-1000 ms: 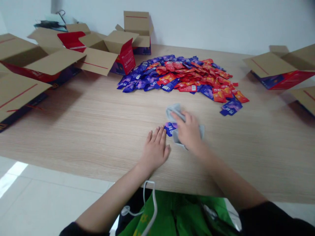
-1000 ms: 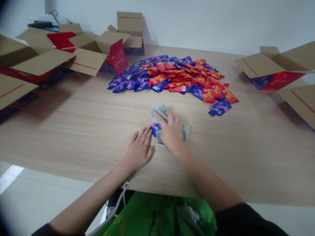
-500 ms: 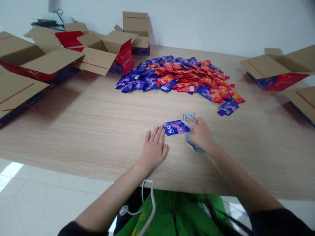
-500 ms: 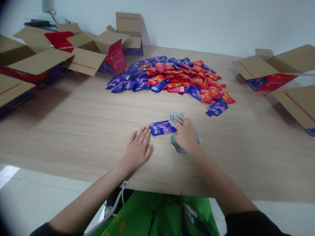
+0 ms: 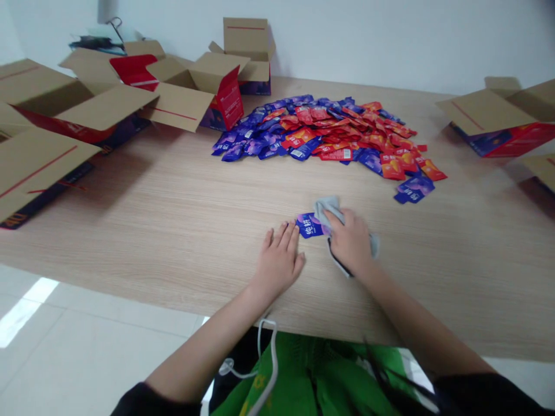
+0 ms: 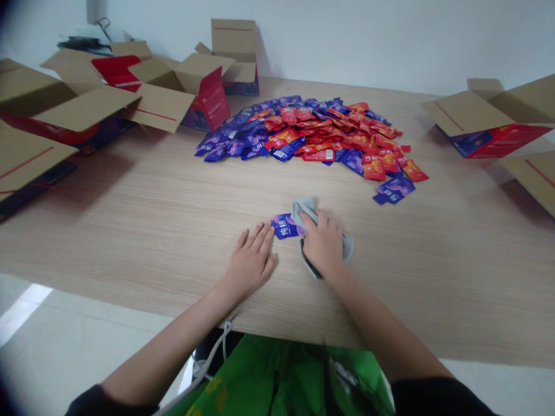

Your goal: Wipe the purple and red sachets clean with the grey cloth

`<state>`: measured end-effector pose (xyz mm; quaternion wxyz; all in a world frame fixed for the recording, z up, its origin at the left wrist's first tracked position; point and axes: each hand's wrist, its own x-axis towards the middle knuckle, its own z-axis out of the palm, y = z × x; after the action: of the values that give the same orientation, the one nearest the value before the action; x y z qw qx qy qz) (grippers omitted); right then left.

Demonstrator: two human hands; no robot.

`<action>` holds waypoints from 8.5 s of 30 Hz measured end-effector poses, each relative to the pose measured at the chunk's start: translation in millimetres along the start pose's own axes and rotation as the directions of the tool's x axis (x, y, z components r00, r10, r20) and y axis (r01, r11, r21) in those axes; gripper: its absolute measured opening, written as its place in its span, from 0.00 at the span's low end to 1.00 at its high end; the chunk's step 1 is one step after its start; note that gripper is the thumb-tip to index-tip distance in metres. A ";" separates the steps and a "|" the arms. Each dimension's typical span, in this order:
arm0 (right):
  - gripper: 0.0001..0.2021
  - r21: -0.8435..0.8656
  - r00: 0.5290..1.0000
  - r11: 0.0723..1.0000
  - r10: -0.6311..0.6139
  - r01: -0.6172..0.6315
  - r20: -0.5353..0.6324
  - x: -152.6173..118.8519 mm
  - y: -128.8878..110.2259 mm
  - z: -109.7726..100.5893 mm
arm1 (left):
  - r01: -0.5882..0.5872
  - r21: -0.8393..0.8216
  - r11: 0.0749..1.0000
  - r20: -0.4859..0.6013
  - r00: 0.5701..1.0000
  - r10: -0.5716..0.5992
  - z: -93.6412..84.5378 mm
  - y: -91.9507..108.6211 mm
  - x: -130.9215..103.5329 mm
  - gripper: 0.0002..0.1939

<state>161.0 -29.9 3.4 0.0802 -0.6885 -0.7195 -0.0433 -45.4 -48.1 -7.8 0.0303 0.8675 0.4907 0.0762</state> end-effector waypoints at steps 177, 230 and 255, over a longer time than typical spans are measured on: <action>0.23 0.058 0.975 0.973 -0.221 0.222 -0.021 11.2 -46.5 -9.5 | -0.031 -0.036 0.999 0.029 0.999 0.032 -0.3 -2.1 3.0 0.27; 0.24 0.076 0.981 0.978 -0.191 0.192 -0.016 4.0 -36.1 -12.8 | -0.055 -0.036 0.998 0.011 0.998 0.055 -0.8 -2.0 1.9 0.27; 0.23 -0.046 0.965 0.965 0.258 -0.259 -0.040 -9.6 41.5 -14.5 | -0.035 -0.049 0.998 0.003 0.999 0.035 1.5 -0.6 2.5 0.28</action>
<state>203.6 -39.8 14.0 0.0799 -0.7775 -0.6207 -0.0623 -44.4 -45.6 -9.1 0.0512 0.8750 0.4734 0.0872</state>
